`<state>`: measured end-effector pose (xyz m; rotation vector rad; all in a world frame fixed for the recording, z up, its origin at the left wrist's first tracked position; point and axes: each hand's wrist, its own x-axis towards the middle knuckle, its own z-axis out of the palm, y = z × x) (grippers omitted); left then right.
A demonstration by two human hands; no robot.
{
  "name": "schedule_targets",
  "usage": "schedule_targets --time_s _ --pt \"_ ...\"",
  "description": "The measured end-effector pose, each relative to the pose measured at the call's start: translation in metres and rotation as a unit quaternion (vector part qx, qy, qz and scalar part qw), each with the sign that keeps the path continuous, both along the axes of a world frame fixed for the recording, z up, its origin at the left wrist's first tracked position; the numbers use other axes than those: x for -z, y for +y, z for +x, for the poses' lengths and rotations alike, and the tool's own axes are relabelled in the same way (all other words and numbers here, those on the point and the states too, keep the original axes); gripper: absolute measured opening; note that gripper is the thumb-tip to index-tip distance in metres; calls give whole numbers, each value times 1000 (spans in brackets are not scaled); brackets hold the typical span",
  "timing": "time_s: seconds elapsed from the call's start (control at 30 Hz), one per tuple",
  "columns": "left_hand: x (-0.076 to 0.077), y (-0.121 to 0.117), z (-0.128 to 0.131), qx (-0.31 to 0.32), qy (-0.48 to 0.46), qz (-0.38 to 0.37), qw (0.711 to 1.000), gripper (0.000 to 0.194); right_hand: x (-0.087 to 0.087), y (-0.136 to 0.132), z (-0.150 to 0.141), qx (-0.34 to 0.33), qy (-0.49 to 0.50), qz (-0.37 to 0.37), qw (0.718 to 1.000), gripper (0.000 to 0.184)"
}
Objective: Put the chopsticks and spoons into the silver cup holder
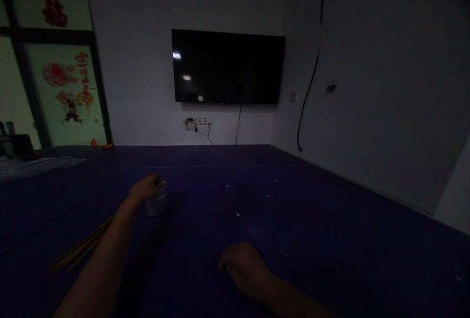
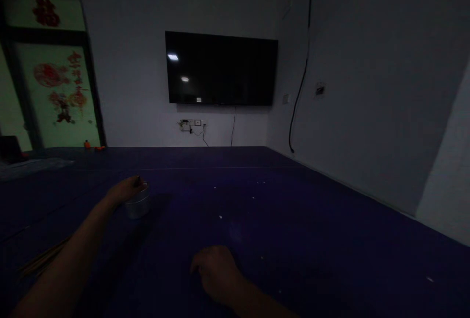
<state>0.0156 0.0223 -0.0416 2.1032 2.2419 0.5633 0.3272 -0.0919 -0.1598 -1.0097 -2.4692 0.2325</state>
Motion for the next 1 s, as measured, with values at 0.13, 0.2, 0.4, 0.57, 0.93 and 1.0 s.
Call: schedule_targets --time_s 0.13,0.2,0.4,0.57,0.93,1.0 --pt "-1 -2 1 -2 11 -6 1000 30 0 0 0 -1 8 1 1000 39" --pt "-2 -3 2 -1 16 -11 1000 30 1 1 0 0 7 -3 1000 40" --pt "-4 -5 4 6 20 -16 1000 32 1 1 1 3 4 -5 1000 38" --pt "-3 -5 3 13 9 -4 1000 31 -1 0 0 2 0 -11 1000 38" --pt "-3 -1 -4 24 -58 55 997 22 -2 0 0 8 -11 -16 1000 40" --pt "-4 -2 -5 27 -70 62 995 22 -2 0 0 6 -9 -19 1000 40"
